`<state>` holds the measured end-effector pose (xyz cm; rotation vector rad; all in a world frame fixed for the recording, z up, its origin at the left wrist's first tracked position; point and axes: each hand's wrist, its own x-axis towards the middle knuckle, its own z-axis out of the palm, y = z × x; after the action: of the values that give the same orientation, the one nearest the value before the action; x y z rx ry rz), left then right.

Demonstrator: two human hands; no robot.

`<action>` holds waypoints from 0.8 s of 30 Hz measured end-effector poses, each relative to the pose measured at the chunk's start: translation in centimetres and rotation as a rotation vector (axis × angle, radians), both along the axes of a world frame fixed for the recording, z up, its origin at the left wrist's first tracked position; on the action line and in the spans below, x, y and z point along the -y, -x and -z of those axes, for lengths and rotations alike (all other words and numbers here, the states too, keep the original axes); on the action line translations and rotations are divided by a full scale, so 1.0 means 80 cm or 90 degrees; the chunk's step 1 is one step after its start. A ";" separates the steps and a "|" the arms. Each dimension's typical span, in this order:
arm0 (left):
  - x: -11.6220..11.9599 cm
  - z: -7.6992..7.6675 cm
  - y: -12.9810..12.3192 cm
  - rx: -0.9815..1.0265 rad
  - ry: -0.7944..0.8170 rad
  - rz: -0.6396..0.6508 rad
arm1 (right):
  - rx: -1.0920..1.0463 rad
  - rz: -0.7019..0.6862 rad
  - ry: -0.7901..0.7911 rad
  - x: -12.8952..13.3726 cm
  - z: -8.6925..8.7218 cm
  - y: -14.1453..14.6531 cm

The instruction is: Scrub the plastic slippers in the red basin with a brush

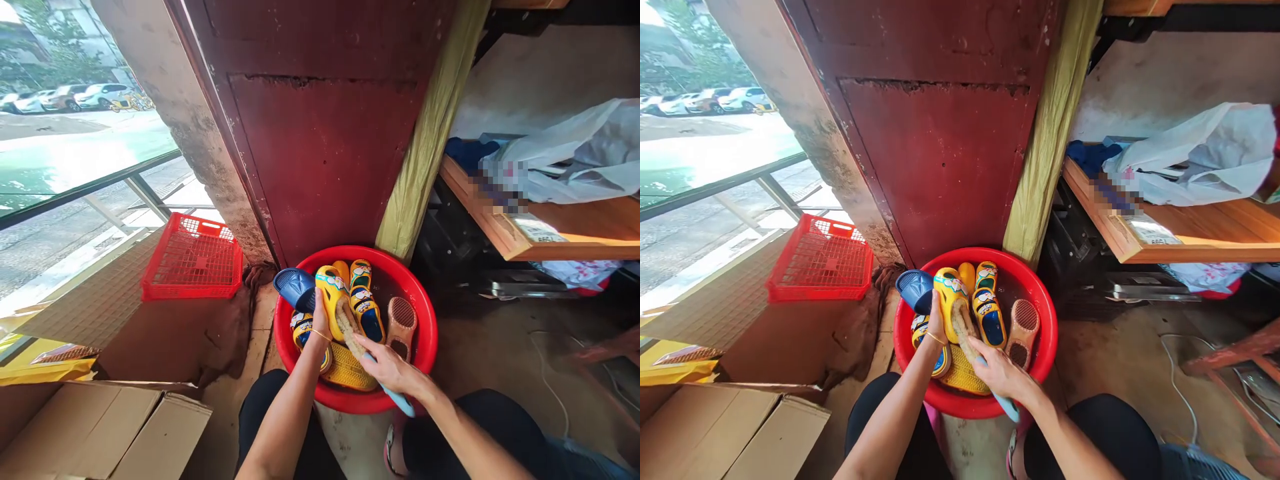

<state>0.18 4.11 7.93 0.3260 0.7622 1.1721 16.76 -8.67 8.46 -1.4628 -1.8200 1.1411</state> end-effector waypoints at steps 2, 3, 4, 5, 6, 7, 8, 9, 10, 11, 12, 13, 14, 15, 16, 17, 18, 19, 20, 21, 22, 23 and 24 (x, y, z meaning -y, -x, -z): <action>-0.012 -0.002 0.013 -0.033 -0.012 -0.074 | 0.011 0.026 0.074 0.029 0.013 -0.021; -0.018 -0.002 0.017 -0.063 -0.020 -0.105 | 0.012 0.072 0.107 0.038 0.018 -0.032; -0.024 -0.001 0.021 -0.101 -0.028 -0.129 | 0.006 0.135 0.128 0.043 0.024 -0.044; -0.029 0.002 0.023 -0.145 -0.043 -0.145 | -0.007 0.207 0.133 0.044 0.029 -0.056; -0.034 0.005 0.023 -0.196 -0.066 -0.161 | -0.021 0.277 0.123 0.042 0.035 -0.068; -0.037 0.009 0.022 -0.256 -0.098 -0.176 | -0.031 0.338 0.107 0.036 0.041 -0.080; -0.039 0.014 0.021 -0.323 -0.137 -0.190 | -0.034 0.387 0.091 0.028 0.047 -0.092; -0.040 0.019 0.020 -0.393 -0.179 -0.200 | -0.028 0.428 0.080 0.018 0.053 -0.102; -0.040 0.024 0.018 -0.462 -0.218 -0.205 | -0.010 0.470 0.076 0.008 0.059 -0.111; -0.039 0.029 0.018 -0.527 -0.246 -0.203 | 0.012 0.513 0.077 -0.001 0.065 -0.117; -0.037 0.034 0.017 -0.586 -0.264 -0.197 | 0.034 0.553 0.081 -0.010 0.071 -0.122; -0.035 0.037 0.017 -0.639 -0.275 -0.189 | 0.052 0.585 0.085 -0.018 0.077 -0.125; -0.032 0.040 0.016 -0.687 -0.282 -0.187 | 0.066 0.609 0.089 -0.024 0.083 -0.126; -0.029 0.041 0.015 -0.732 -0.291 -0.187 | 0.078 0.627 0.095 -0.030 0.090 -0.126; -0.025 0.042 0.014 -0.772 -0.304 -0.192 | 0.086 0.638 0.100 -0.035 0.097 -0.125; -0.021 0.042 0.011 -0.806 -0.322 -0.197 | 0.092 0.645 0.106 -0.039 0.103 -0.122; -0.017 0.041 0.008 -0.832 -0.341 -0.194 | 0.100 0.654 0.111 -0.043 0.109 -0.120; -0.012 0.040 0.003 -0.850 -0.356 -0.176 | 0.109 0.663 0.115 -0.046 0.115 -0.118; -0.008 0.039 -0.001 -0.864 -0.364 -0.140 | 0.118 0.670 0.117 -0.049 0.120 -0.115; -0.004 0.038 -0.006 -0.876 -0.361 -0.087 | 0.125 0.673 0.114 -0.051 0.124 -0.113; 0.000 0.039 -0.010 -0.888 -0.349 -0.027 | 0.129 0.668 0.108 -0.053 0.127 -0.111; 0.003 0.040 -0.014 -0.896 -0.329 0.031 | 0.130 0.656 0.096 -0.055 0.128 -0.110; 0.006 0.042 -0.017 -0.903 -0.307 0.074 | 0.125 0.628 0.078 -0.057 0.128 -0.109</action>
<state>1.54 3.64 4.53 1.6781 1.6160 0.8737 25.51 -4.12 -1.76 -2.2088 -0.8703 0.6039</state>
